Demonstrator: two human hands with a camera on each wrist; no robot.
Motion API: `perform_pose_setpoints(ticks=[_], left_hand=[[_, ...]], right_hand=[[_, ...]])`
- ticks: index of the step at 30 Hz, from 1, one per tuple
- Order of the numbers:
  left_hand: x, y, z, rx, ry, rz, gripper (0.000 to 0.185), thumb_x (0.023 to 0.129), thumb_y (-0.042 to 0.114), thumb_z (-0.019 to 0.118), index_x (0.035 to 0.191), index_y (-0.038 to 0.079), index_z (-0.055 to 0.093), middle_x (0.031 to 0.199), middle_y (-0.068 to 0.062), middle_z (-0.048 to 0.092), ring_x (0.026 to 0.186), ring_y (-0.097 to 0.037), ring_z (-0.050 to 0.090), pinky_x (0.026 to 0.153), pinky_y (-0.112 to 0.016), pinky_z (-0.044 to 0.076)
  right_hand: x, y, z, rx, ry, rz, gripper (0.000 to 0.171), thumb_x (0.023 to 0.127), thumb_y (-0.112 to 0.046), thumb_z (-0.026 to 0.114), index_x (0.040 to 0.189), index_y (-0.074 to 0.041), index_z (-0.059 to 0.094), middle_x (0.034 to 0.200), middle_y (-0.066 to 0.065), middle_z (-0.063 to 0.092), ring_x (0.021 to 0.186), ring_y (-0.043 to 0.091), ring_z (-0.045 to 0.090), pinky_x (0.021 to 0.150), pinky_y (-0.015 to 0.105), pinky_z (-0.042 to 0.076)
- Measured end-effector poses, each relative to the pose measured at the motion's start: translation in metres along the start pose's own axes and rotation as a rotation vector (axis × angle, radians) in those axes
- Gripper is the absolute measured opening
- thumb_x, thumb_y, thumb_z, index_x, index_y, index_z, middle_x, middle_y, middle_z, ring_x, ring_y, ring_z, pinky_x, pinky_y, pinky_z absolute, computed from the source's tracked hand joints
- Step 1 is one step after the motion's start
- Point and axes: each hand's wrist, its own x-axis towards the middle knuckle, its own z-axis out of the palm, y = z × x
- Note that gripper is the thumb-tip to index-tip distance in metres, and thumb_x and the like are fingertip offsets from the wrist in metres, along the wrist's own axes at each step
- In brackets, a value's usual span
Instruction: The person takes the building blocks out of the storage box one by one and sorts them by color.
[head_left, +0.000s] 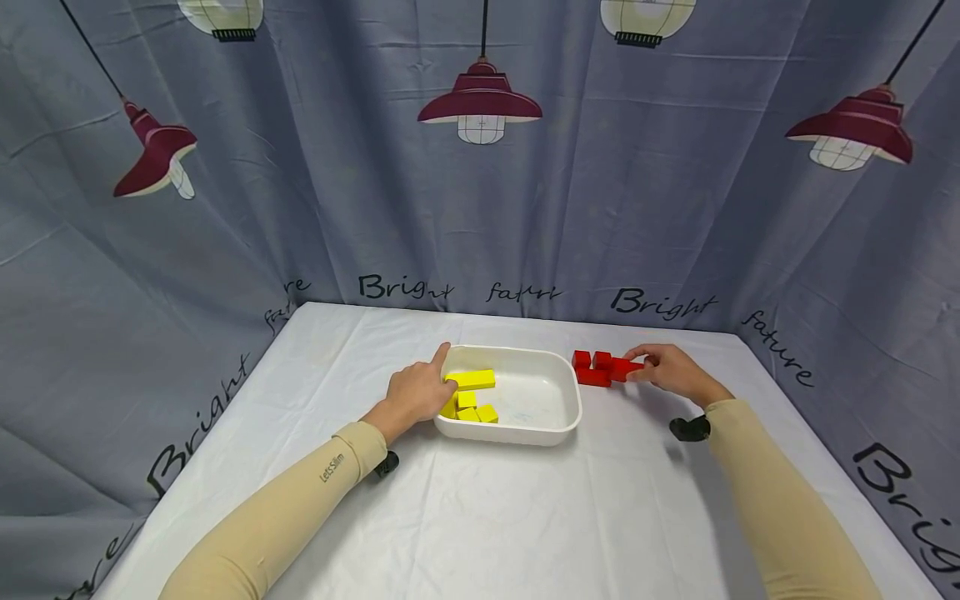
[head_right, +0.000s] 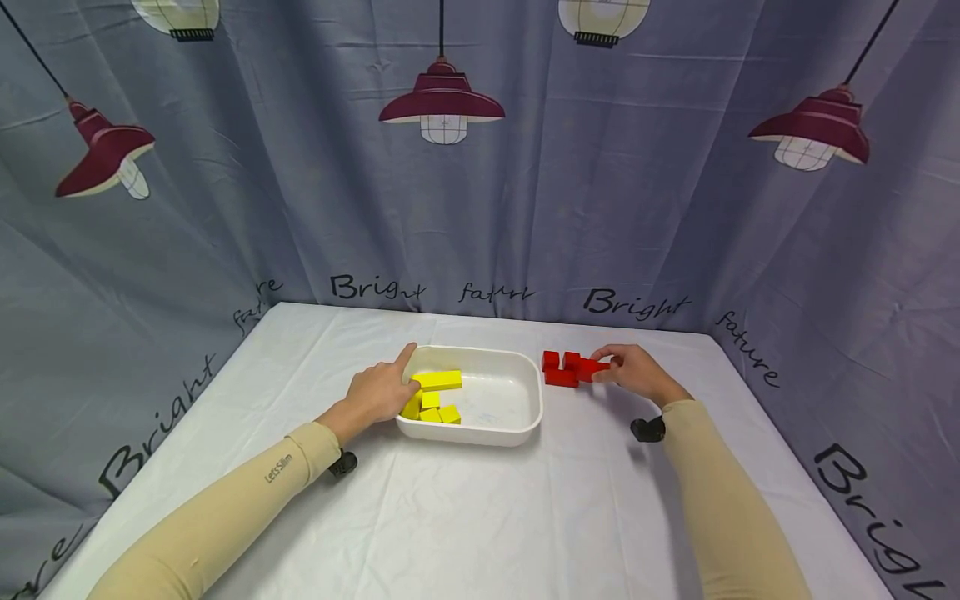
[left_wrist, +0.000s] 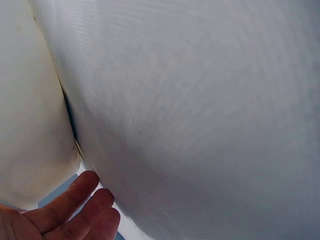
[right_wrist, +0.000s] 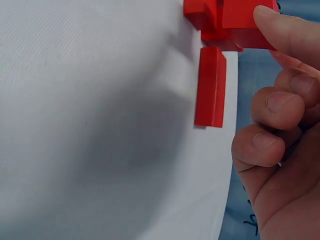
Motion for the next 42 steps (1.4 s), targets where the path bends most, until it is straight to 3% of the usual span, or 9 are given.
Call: perform_pose_setpoints(ticks=[15, 25, 42], left_hand=[[-0.001, 0.000, -0.001, -0.011, 0.006, 0.005, 0.075, 0.095, 0.042, 0.047, 0.162, 0.022, 0.019, 0.095, -0.012, 0.069, 0.072, -0.023, 0.059, 0.061, -0.039, 0.046], [-0.001, 0.001, -0.001, -0.012, -0.006, -0.006, 0.075, 0.096, 0.042, 0.048, 0.162, 0.023, 0.018, 0.091, -0.010, 0.067, 0.072, -0.023, 0.059, 0.061, -0.038, 0.045], [0.000, 0.001, -0.001, 0.006, 0.001, -0.003, 0.074, 0.096, 0.041, 0.047, 0.162, 0.022, 0.019, 0.101, -0.013, 0.070, 0.074, -0.023, 0.058, 0.065, -0.041, 0.048]], right_hand=[[-0.002, 0.010, 0.005, 0.024, 0.006, 0.074, 0.050, 0.091, -0.025, 0.073, 0.135, -0.006, 0.058, 0.086, 0.008, 0.048, 0.080, 0.024, 0.048, 0.066, 0.032, 0.039], [0.003, 0.021, 0.013, 0.000, 0.039, 0.073, 0.046, 0.091, -0.023, 0.072, 0.132, -0.007, 0.061, 0.090, 0.010, 0.049, 0.089, 0.026, 0.047, 0.069, 0.033, 0.040], [0.006, 0.025, 0.018, -0.048, 0.077, 0.056, 0.047, 0.091, -0.025, 0.071, 0.133, -0.005, 0.062, 0.088, 0.010, 0.051, 0.089, 0.026, 0.047, 0.068, 0.034, 0.039]])
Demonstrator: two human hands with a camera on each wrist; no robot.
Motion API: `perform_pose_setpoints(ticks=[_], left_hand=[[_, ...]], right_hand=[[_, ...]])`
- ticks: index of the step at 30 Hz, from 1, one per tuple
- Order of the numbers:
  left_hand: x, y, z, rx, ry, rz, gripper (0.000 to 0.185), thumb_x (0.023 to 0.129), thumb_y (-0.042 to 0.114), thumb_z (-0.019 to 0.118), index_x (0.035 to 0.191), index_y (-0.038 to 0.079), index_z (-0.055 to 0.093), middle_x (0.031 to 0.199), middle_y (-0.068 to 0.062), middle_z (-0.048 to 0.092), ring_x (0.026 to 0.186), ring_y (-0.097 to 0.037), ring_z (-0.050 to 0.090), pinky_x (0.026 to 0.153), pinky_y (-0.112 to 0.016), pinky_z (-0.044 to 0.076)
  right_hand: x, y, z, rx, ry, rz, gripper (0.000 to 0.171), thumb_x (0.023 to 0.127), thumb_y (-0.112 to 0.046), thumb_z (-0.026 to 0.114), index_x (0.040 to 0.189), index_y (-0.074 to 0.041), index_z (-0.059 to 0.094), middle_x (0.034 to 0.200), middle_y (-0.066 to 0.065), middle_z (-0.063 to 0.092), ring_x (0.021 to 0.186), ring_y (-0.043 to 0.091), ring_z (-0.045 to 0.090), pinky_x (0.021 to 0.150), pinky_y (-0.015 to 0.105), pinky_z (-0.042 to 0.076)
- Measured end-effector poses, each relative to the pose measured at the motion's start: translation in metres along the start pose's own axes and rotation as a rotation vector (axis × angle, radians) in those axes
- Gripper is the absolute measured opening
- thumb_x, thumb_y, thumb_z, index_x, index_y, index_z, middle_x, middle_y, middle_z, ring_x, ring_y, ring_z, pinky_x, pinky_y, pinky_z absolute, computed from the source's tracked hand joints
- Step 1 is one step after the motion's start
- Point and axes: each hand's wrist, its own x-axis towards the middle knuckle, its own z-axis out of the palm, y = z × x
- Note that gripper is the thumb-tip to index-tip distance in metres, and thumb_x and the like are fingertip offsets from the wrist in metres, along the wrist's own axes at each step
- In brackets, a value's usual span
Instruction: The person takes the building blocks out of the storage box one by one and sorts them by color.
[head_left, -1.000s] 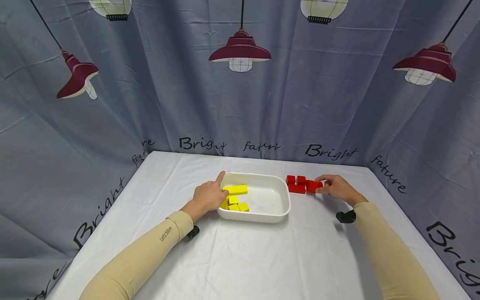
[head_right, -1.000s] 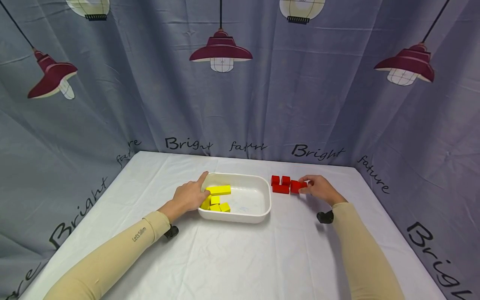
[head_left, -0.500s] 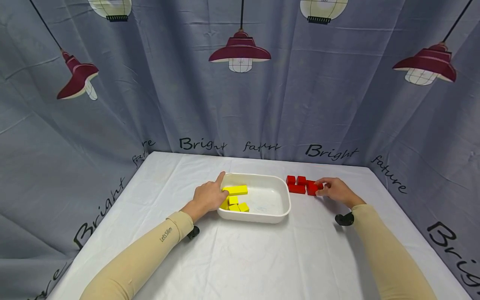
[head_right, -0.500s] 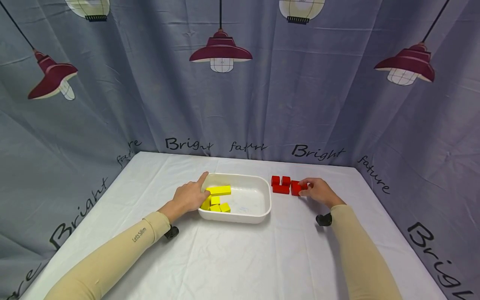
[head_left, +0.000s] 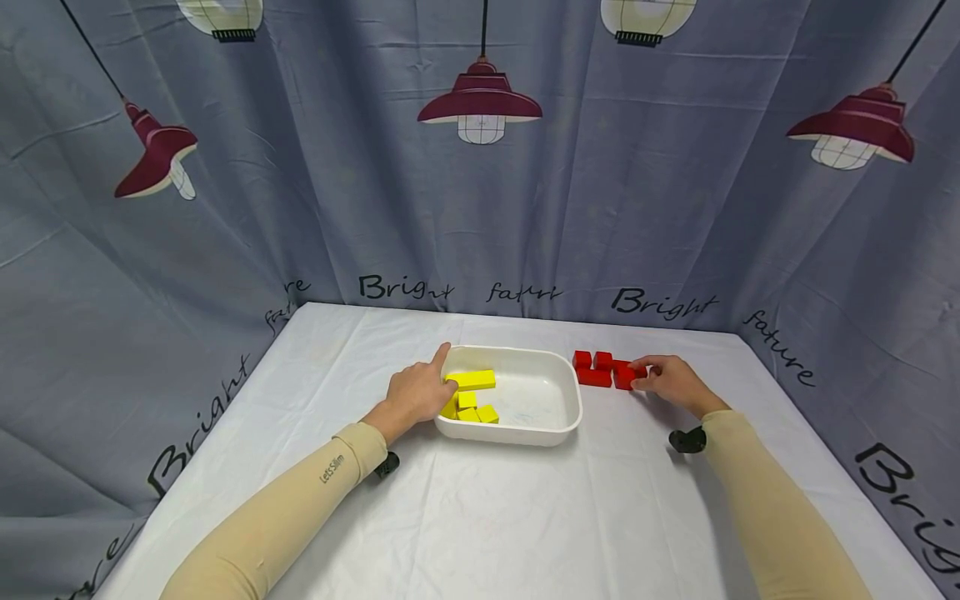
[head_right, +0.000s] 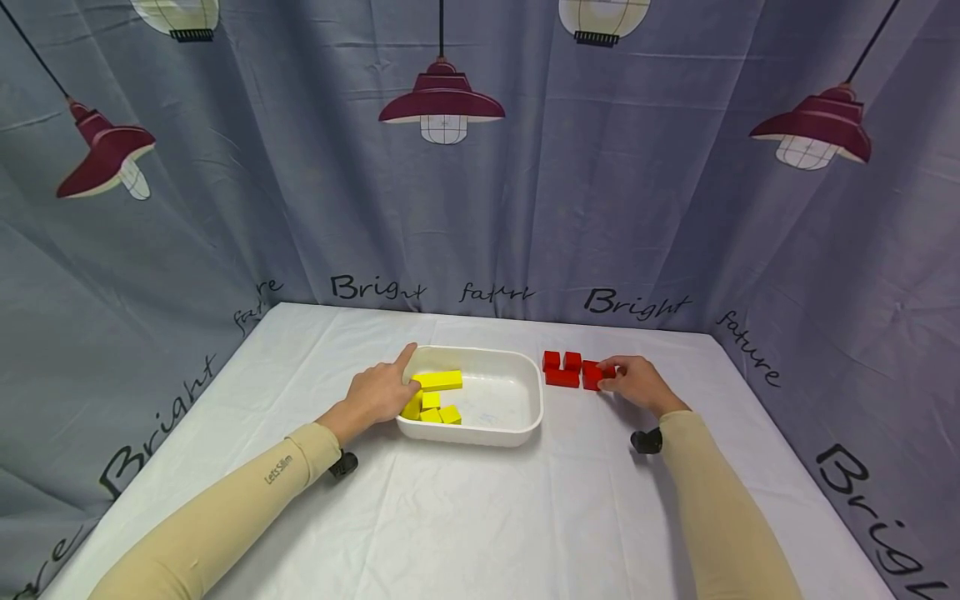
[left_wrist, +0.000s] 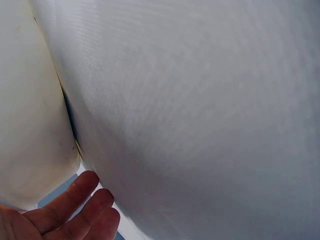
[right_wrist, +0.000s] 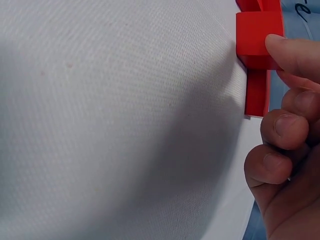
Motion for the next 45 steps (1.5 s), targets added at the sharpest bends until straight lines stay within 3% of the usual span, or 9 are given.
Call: perform_pose_setpoints(ticks=[25, 34, 45], left_hand=[[-0.001, 0.001, 0.000, 0.002, 0.006, 0.004, 0.074, 0.096, 0.042, 0.048, 0.162, 0.021, 0.019, 0.098, -0.013, 0.070, 0.073, -0.023, 0.059, 0.063, -0.040, 0.048], [0.000, -0.001, 0.001, 0.004, 0.009, 0.003, 0.074, 0.096, 0.042, 0.048, 0.161, 0.022, 0.019, 0.098, -0.012, 0.069, 0.074, -0.023, 0.058, 0.064, -0.041, 0.048], [0.000, 0.000, 0.000, -0.003, 0.007, 0.007, 0.074, 0.096, 0.042, 0.049, 0.161, 0.022, 0.019, 0.099, -0.012, 0.070, 0.074, -0.023, 0.058, 0.065, -0.041, 0.049]], right_hand=[[-0.004, -0.015, -0.004, -0.007, 0.022, 0.005, 0.045, 0.091, -0.024, 0.071, 0.133, -0.009, 0.062, 0.090, 0.012, 0.052, 0.086, 0.027, 0.048, 0.067, 0.034, 0.040], [-0.009, -0.033, -0.007, -0.024, 0.040, -0.081, 0.042, 0.092, -0.018, 0.069, 0.131, -0.006, 0.063, 0.080, 0.009, 0.054, 0.074, 0.025, 0.049, 0.062, 0.032, 0.040], [-0.013, -0.054, -0.008, -0.027, 0.048, -0.150, 0.040, 0.091, -0.018, 0.070, 0.128, -0.004, 0.065, 0.080, 0.010, 0.054, 0.075, 0.024, 0.049, 0.062, 0.032, 0.042]])
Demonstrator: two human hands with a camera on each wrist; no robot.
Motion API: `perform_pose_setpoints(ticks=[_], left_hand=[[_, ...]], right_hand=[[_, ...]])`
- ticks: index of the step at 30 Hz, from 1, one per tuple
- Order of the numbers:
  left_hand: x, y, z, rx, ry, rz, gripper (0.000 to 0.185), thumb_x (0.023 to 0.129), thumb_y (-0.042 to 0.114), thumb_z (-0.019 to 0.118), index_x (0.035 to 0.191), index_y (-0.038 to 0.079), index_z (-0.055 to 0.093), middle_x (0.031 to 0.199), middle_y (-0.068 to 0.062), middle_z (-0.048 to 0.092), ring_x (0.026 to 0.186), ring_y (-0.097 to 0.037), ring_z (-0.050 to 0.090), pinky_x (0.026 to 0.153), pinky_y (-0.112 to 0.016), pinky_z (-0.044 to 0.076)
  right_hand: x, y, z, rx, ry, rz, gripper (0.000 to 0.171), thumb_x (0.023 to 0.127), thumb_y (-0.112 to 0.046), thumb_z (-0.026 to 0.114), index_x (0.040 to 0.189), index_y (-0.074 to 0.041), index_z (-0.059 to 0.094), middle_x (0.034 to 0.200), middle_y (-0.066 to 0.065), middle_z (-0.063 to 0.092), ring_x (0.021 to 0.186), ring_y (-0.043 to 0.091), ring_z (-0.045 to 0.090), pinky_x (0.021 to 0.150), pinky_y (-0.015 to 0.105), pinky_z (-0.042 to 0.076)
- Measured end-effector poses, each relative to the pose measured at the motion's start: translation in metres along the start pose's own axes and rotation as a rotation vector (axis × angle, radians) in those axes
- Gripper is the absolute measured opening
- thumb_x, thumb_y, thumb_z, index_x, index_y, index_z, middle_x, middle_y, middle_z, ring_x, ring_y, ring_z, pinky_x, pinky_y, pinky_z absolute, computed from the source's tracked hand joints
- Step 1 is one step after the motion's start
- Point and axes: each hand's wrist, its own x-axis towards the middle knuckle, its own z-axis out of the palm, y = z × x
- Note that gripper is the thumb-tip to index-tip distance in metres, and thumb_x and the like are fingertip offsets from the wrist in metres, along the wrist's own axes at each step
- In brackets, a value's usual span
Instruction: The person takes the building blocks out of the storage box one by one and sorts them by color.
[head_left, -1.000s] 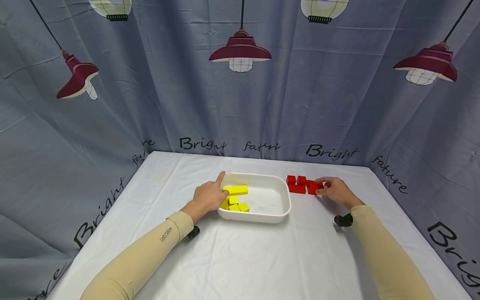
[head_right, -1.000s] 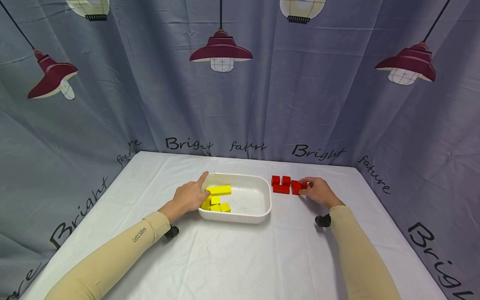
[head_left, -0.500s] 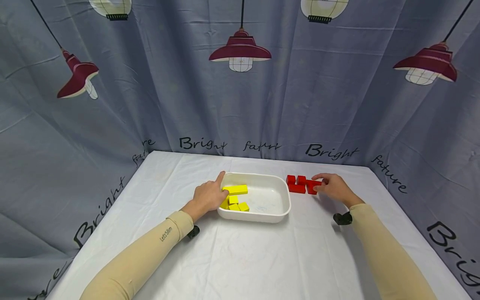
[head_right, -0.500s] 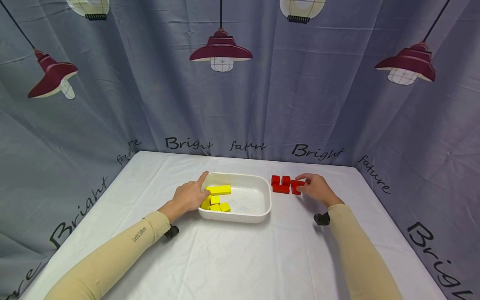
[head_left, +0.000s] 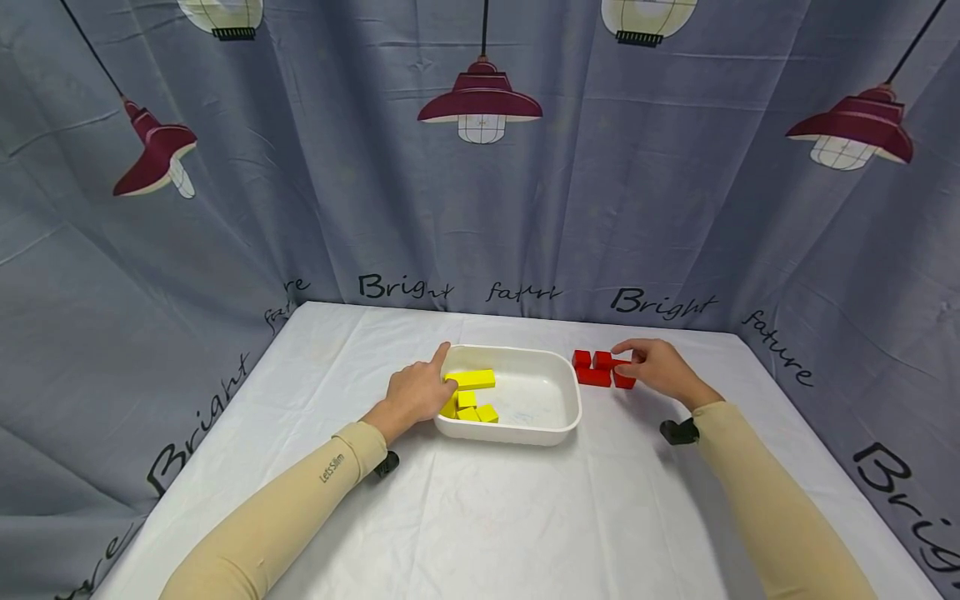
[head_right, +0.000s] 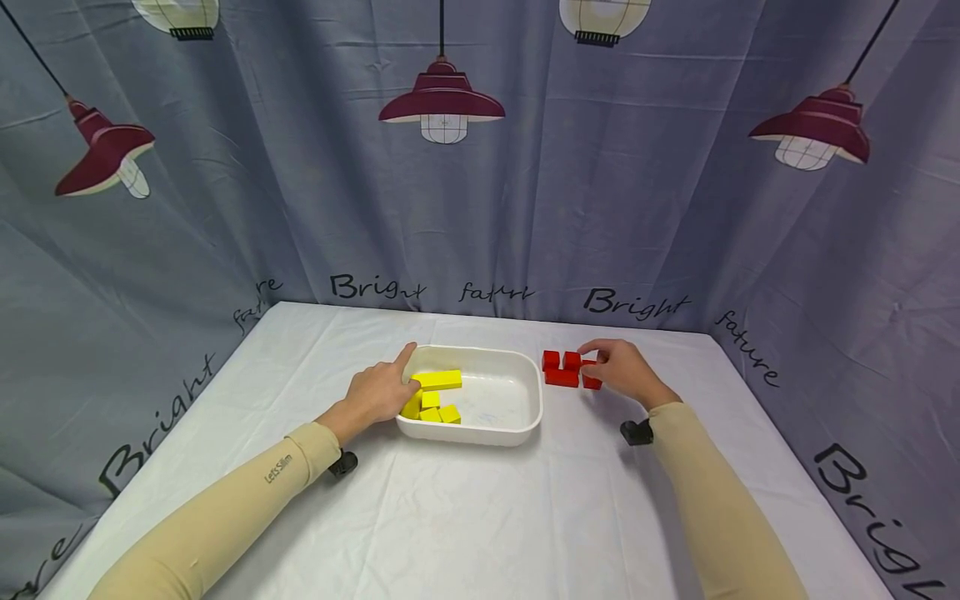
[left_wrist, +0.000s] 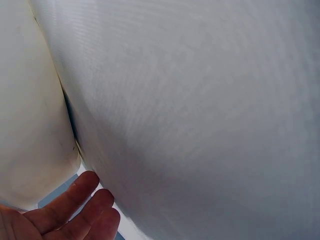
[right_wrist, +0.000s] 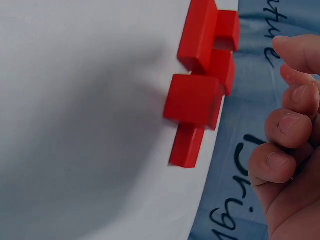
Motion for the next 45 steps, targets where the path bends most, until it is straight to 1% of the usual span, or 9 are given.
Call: perform_pose_setpoints(ticks=[6, 18, 25, 28, 31, 34, 36, 39, 45], left_hand=[[-0.001, 0.001, -0.001, -0.003, 0.000, 0.003, 0.074, 0.096, 0.042, 0.049, 0.161, 0.022, 0.020, 0.095, -0.012, 0.069, 0.073, -0.023, 0.058, 0.064, -0.041, 0.048], [-0.001, 0.001, -0.001, 0.009, 0.001, -0.001, 0.074, 0.096, 0.042, 0.047, 0.161, 0.023, 0.019, 0.102, -0.013, 0.070, 0.075, -0.023, 0.059, 0.064, -0.041, 0.049], [0.001, 0.000, 0.000, 0.011, 0.009, 0.003, 0.073, 0.096, 0.042, 0.047, 0.161, 0.023, 0.020, 0.097, -0.012, 0.069, 0.074, -0.023, 0.059, 0.063, -0.040, 0.048], [0.001, -0.001, 0.001, 0.010, 0.012, 0.006, 0.073, 0.096, 0.042, 0.047, 0.161, 0.023, 0.020, 0.098, -0.012, 0.070, 0.074, -0.023, 0.059, 0.063, -0.040, 0.048], [0.002, -0.001, 0.001, 0.006, 0.013, 0.009, 0.073, 0.096, 0.042, 0.047, 0.161, 0.023, 0.020, 0.099, -0.012, 0.070, 0.074, -0.023, 0.059, 0.063, -0.040, 0.048], [0.002, -0.001, 0.002, 0.006, 0.014, 0.009, 0.073, 0.096, 0.042, 0.047, 0.161, 0.023, 0.021, 0.100, -0.012, 0.070, 0.074, -0.023, 0.059, 0.063, -0.040, 0.048], [0.002, -0.001, 0.002, 0.009, 0.015, 0.009, 0.073, 0.096, 0.042, 0.047, 0.161, 0.023, 0.021, 0.101, -0.013, 0.070, 0.075, -0.023, 0.060, 0.063, -0.041, 0.049], [0.001, -0.001, 0.002, 0.008, 0.015, 0.008, 0.073, 0.095, 0.042, 0.047, 0.161, 0.023, 0.021, 0.103, -0.013, 0.071, 0.076, -0.023, 0.060, 0.064, -0.042, 0.049], [0.000, 0.000, 0.001, 0.003, 0.013, 0.006, 0.073, 0.095, 0.041, 0.048, 0.161, 0.023, 0.021, 0.104, -0.013, 0.071, 0.076, -0.023, 0.060, 0.064, -0.041, 0.049]], right_hand=[[-0.001, -0.013, -0.002, -0.014, -0.005, -0.017, 0.036, 0.091, -0.018, 0.070, 0.125, -0.007, 0.067, 0.078, 0.008, 0.054, 0.071, 0.024, 0.050, 0.059, 0.031, 0.042], [0.000, -0.034, -0.002, 0.000, -0.045, -0.060, 0.035, 0.092, -0.020, 0.070, 0.125, -0.009, 0.068, 0.078, 0.008, 0.054, 0.069, 0.024, 0.051, 0.055, 0.031, 0.042], [0.000, -0.049, -0.001, 0.011, -0.074, -0.078, 0.035, 0.092, -0.020, 0.069, 0.125, -0.009, 0.068, 0.078, 0.009, 0.054, 0.066, 0.024, 0.052, 0.055, 0.032, 0.045], [0.000, -0.056, 0.000, 0.012, -0.088, -0.072, 0.034, 0.091, -0.020, 0.070, 0.124, -0.009, 0.069, 0.080, 0.008, 0.054, 0.069, 0.026, 0.053, 0.057, 0.031, 0.047], [0.000, -0.062, 0.001, 0.015, -0.115, -0.075, 0.034, 0.091, -0.020, 0.071, 0.123, -0.009, 0.070, 0.081, 0.008, 0.056, 0.070, 0.032, 0.056, 0.058, 0.032, 0.049], [0.000, -0.068, 0.001, 0.013, -0.145, -0.095, 0.032, 0.090, -0.019, 0.071, 0.121, -0.009, 0.071, 0.079, 0.008, 0.056, 0.067, 0.032, 0.056, 0.056, 0.033, 0.049], [0.000, -0.071, 0.001, 0.007, -0.160, -0.111, 0.030, 0.090, -0.018, 0.071, 0.119, -0.011, 0.072, 0.077, 0.007, 0.054, 0.065, 0.028, 0.054, 0.054, 0.032, 0.047], [0.002, -0.074, 0.002, -0.011, -0.174, -0.144, 0.028, 0.090, -0.018, 0.071, 0.117, -0.013, 0.073, 0.075, 0.005, 0.052, 0.070, 0.022, 0.051, 0.058, 0.030, 0.044], [0.004, -0.083, 0.004, -0.007, -0.223, -0.185, 0.029, 0.091, -0.019, 0.073, 0.119, -0.014, 0.072, 0.077, 0.005, 0.056, 0.073, 0.022, 0.052, 0.067, 0.032, 0.045]])
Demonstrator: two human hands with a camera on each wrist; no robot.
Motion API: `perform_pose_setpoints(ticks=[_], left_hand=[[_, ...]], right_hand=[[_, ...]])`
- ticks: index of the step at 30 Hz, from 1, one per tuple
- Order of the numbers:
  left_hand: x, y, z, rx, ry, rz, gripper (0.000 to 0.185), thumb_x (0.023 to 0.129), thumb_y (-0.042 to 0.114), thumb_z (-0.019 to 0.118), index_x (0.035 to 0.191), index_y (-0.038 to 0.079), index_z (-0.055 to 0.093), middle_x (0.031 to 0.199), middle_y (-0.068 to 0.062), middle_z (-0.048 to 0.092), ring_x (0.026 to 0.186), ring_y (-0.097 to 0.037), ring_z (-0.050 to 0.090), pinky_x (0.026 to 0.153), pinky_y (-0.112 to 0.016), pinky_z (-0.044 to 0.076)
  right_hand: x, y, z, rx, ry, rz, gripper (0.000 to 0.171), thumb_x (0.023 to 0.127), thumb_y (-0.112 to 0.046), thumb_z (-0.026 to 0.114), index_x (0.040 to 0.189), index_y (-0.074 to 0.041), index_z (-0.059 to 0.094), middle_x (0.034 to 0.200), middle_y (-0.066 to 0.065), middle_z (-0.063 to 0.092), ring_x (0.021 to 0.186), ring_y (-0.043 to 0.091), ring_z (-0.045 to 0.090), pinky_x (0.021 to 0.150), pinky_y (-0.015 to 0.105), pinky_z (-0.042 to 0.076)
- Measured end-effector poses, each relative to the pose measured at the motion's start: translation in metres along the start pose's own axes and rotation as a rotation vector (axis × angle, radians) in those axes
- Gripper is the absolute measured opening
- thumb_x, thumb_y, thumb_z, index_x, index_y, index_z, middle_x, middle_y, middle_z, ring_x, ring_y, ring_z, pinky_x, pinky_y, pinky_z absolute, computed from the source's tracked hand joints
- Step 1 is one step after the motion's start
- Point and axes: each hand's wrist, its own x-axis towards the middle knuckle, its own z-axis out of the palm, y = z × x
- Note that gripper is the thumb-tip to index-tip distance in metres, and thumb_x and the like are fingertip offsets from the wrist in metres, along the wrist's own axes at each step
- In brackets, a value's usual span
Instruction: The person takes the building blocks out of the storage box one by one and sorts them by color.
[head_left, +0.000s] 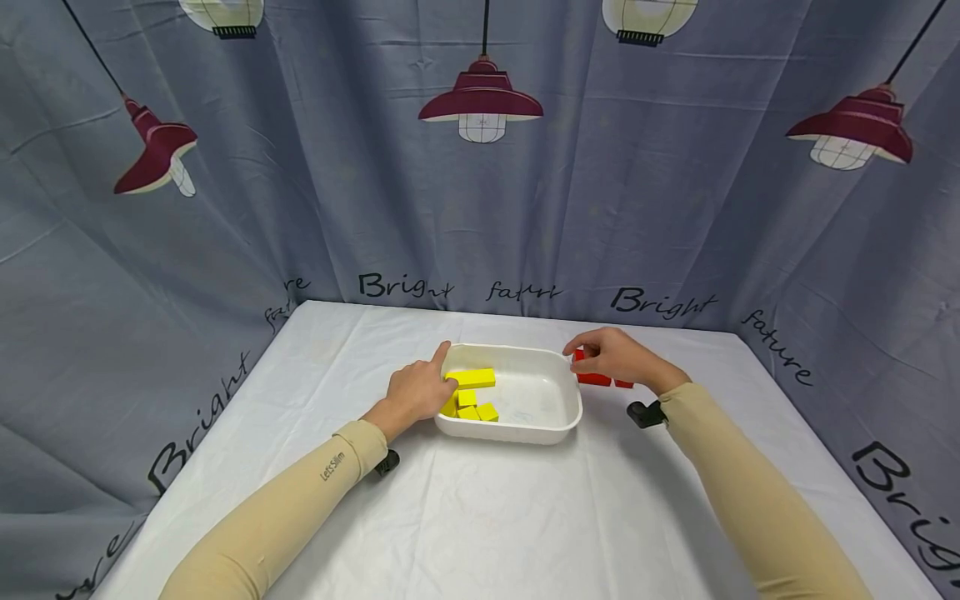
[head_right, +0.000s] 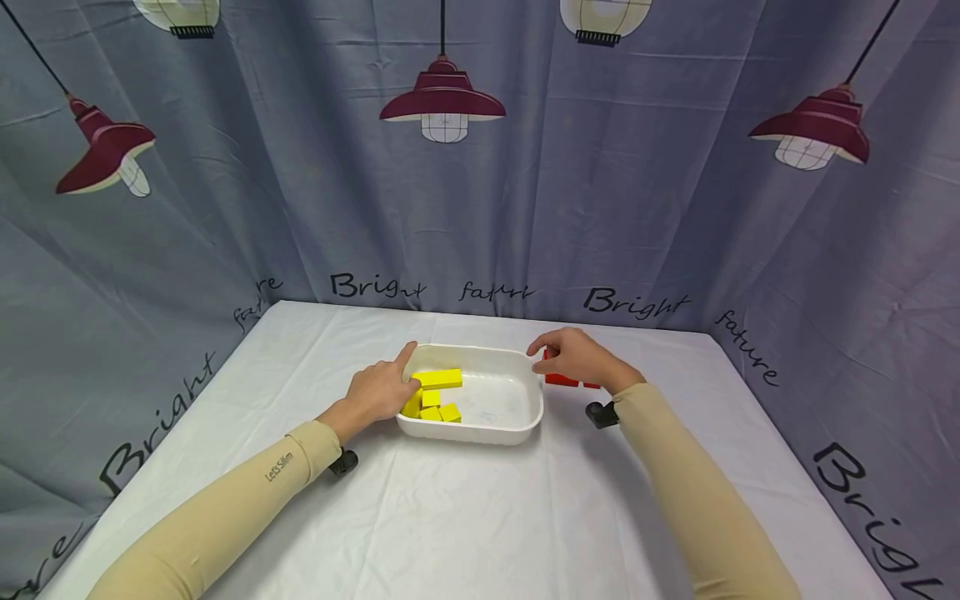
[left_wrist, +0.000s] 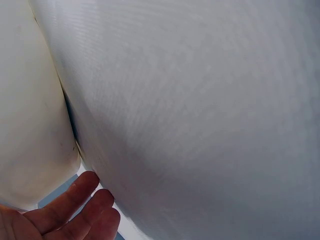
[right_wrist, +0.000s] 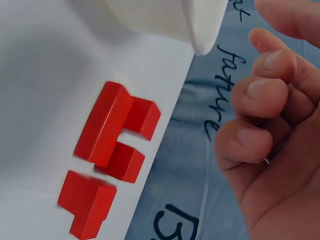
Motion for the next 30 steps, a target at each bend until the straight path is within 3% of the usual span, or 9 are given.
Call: perform_pose_setpoints(ticks=[6, 12, 22, 30], left_hand=[[0.000, 0.000, -0.001, -0.006, -0.005, -0.008, 0.073, 0.096, 0.042, 0.048, 0.161, 0.023, 0.021, 0.106, -0.014, 0.071, 0.077, -0.023, 0.060, 0.066, -0.042, 0.050], [0.000, 0.001, -0.001, -0.004, -0.001, -0.009, 0.073, 0.096, 0.042, 0.048, 0.161, 0.023, 0.021, 0.109, -0.015, 0.071, 0.080, -0.024, 0.062, 0.068, -0.044, 0.051], [0.000, 0.001, -0.001, -0.006, 0.001, -0.010, 0.073, 0.096, 0.041, 0.048, 0.161, 0.023, 0.021, 0.103, -0.013, 0.070, 0.077, -0.023, 0.060, 0.066, -0.042, 0.050], [0.000, 0.000, -0.001, -0.003, 0.003, -0.006, 0.073, 0.096, 0.041, 0.047, 0.161, 0.022, 0.021, 0.103, -0.013, 0.071, 0.077, -0.023, 0.060, 0.066, -0.042, 0.050]], right_hand=[[0.003, -0.010, 0.002, 0.015, -0.049, -0.020, 0.031, 0.089, -0.021, 0.075, 0.119, -0.012, 0.072, 0.082, 0.005, 0.061, 0.075, 0.021, 0.054, 0.069, 0.034, 0.047], [0.010, -0.018, 0.006, -0.007, -0.069, -0.053, 0.033, 0.088, -0.021, 0.076, 0.119, -0.011, 0.072, 0.078, 0.005, 0.056, 0.071, 0.019, 0.050, 0.067, 0.031, 0.041], [0.022, -0.030, 0.012, -0.011, -0.146, -0.036, 0.036, 0.087, -0.025, 0.076, 0.121, -0.014, 0.072, 0.080, 0.005, 0.057, 0.076, 0.019, 0.052, 0.072, 0.033, 0.043], [0.034, -0.038, 0.017, 0.008, -0.183, -0.044, 0.039, 0.086, -0.023, 0.078, 0.123, -0.011, 0.071, 0.080, 0.005, 0.057, 0.074, 0.019, 0.051, 0.068, 0.032, 0.042]])
